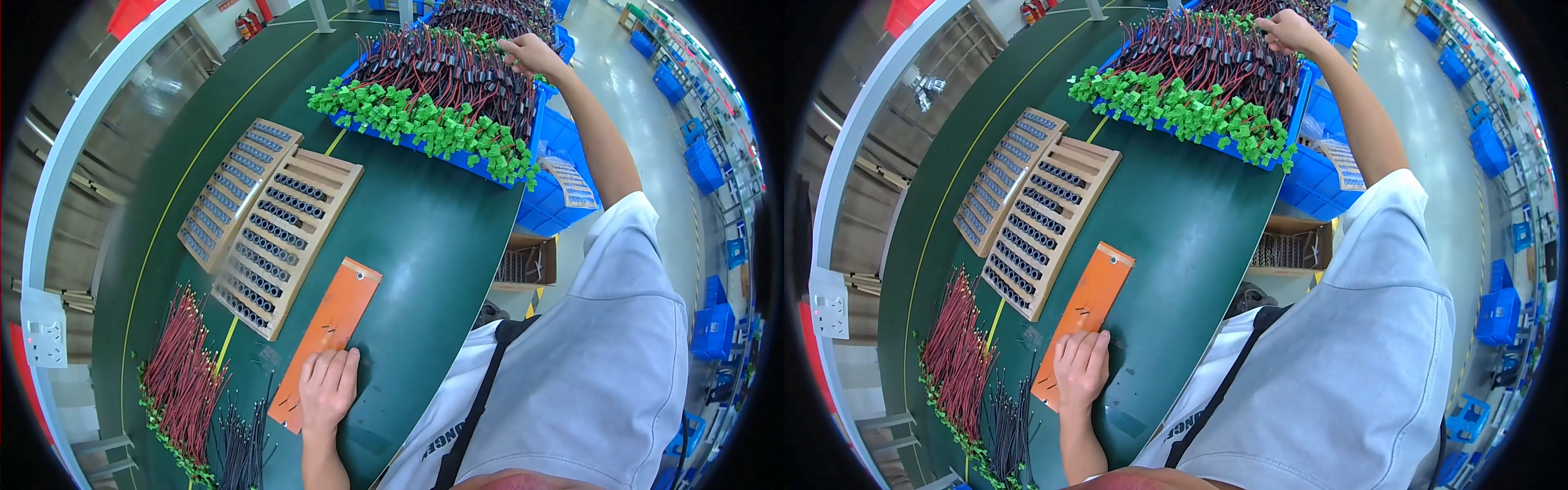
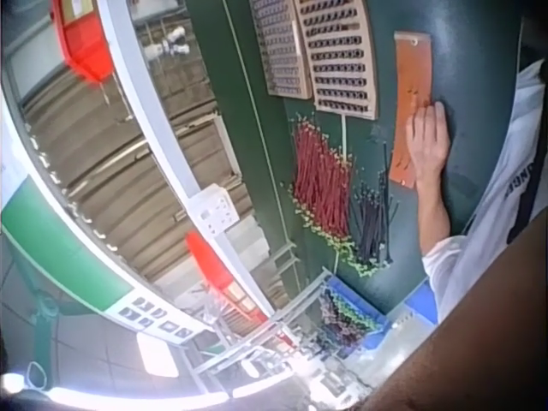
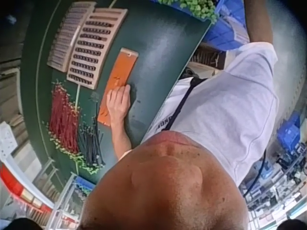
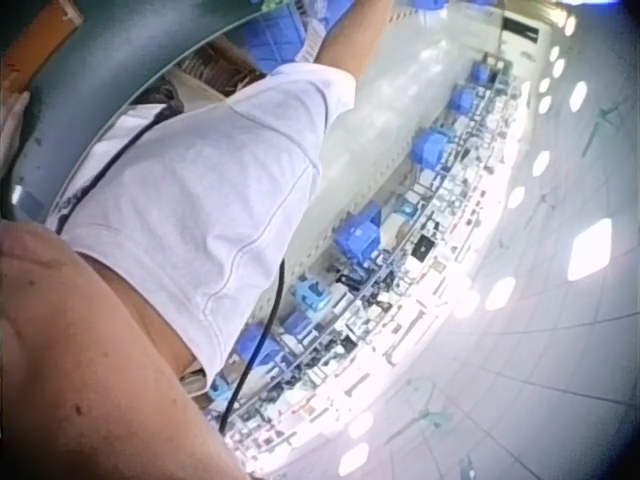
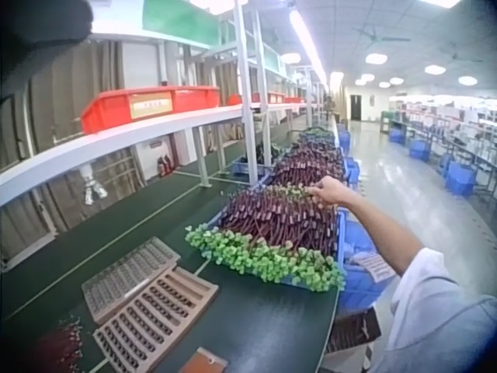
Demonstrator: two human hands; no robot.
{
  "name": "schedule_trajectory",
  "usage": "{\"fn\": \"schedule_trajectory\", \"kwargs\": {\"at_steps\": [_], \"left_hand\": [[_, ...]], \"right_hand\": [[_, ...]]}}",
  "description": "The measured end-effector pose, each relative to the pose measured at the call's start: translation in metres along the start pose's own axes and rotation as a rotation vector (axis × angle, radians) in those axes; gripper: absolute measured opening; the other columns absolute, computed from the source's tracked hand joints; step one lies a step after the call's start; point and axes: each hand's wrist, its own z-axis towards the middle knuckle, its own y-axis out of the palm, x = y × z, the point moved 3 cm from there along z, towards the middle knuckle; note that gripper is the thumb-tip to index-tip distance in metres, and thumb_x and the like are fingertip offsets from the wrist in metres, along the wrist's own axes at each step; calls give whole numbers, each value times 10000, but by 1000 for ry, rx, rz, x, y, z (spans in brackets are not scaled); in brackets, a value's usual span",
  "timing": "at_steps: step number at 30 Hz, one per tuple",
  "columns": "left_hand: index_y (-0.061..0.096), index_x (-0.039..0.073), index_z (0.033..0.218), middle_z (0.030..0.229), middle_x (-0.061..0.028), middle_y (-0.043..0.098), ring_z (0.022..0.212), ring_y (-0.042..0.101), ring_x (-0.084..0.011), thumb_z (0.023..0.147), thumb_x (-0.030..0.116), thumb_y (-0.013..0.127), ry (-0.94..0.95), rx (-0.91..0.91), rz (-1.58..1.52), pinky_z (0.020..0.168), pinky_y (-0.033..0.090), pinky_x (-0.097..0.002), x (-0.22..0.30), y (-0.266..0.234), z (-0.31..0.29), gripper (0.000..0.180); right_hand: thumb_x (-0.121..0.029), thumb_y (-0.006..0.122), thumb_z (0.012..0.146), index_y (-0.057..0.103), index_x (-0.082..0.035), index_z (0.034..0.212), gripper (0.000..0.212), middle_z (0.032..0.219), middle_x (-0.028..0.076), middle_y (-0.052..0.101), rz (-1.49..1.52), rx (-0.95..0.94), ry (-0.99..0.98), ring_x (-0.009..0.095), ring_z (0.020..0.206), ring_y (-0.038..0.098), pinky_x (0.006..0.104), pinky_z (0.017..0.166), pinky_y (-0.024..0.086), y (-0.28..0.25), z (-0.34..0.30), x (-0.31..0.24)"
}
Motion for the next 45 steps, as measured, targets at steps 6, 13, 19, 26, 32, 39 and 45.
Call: {"fn": "schedule_trajectory", "kwargs": {"at_steps": [6,13,19,26,32,39,45], "left_hand": [[711,8,1037,941,-103,687,897,662,-272,735,-45,763,-58,50,-79,777,512,-416,-3,4,-4,311],[724,23,1042,957,-84,688,954,670,-231,752,21,712,-83,28,-60,834,535,-382,-11,12,-2,290],[715,18,1052,967,-81,682,957,668,-223,782,91,679,-12,71,45,828,545,-361,-3,-10,-19,282],[705,23,1028,902,-106,684,869,670,-279,829,110,651,-297,56,141,758,552,-393,-3,-51,-98,224],[720,53,964,926,-125,692,919,653,-339,882,60,641,-1005,176,658,790,537,-459,-93,-140,-213,114],[725,115,1020,999,-110,712,1001,684,-341,879,77,646,-1297,-224,684,821,569,-480,-153,-183,-290,166],[723,126,1065,1070,-112,725,981,700,-355,876,88,628,-1332,-272,704,838,573,-481,-164,-185,-293,215]], "right_hand": [[-373,623,1014,734,3,1058,394,887,92,711,-444,-43,-279,158,751,665,347,673,530,6,5,-18],[-155,685,963,721,-14,1067,179,923,138,719,122,-50,-721,254,846,706,339,786,549,120,-180,-174],[-236,681,948,723,12,1022,262,1014,213,703,45,-292,-792,396,929,691,442,817,547,312,-165,-206],[-233,684,984,683,30,1040,269,973,179,659,-35,-215,-831,323,822,670,400,759,533,330,-150,-183],[-347,580,1067,572,61,1188,426,960,109,691,707,-213,-331,125,814,652,255,713,534,355,-112,-149],[-323,628,1045,590,39,1148,379,893,75,668,783,-249,-322,91,732,609,219,652,510,361,-103,-139],[-322,645,1037,636,20,1123,352,858,38,655,726,-239,-358,66,698,571,201,641,482,357,-110,-144]]}}
